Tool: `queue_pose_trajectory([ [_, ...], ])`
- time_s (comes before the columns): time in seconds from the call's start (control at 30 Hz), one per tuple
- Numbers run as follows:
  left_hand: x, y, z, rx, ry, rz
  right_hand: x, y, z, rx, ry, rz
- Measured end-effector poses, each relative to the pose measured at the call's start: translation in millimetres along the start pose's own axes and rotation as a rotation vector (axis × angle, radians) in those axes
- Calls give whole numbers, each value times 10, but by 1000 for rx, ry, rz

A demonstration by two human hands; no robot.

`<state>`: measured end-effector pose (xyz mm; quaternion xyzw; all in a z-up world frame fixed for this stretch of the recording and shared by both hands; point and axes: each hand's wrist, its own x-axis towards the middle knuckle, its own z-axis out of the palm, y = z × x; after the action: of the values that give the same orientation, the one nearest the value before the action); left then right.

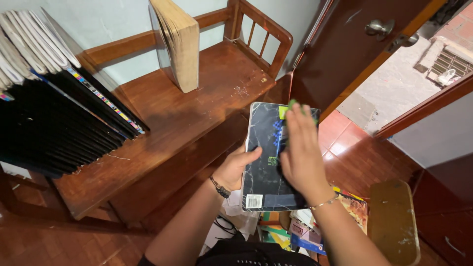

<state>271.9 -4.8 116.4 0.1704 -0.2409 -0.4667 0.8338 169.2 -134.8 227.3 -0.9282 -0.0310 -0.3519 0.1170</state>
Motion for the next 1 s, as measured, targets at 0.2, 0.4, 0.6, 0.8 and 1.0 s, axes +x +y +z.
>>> queue_pose_trajectory([
  [0.2, 9, -47, -130, -29, 43, -49, 3, -209, -2, 106, -85, -251],
  [0.4, -43, 51, 90, 203, -58, 45, 162, -49, -14, 140, -155, -284],
  [0.6, 0, -47, -105, 135, 25, 19, 89, -129, 97, 78, -44, -213],
  [0.8, 29, -30, -17, 91, 11, 27, 91, -116, 68, -19, -44, -187],
  [1.0, -28, 87, 88, 29, 7, 103, -425, -314, 279, 55, -81, -214],
])
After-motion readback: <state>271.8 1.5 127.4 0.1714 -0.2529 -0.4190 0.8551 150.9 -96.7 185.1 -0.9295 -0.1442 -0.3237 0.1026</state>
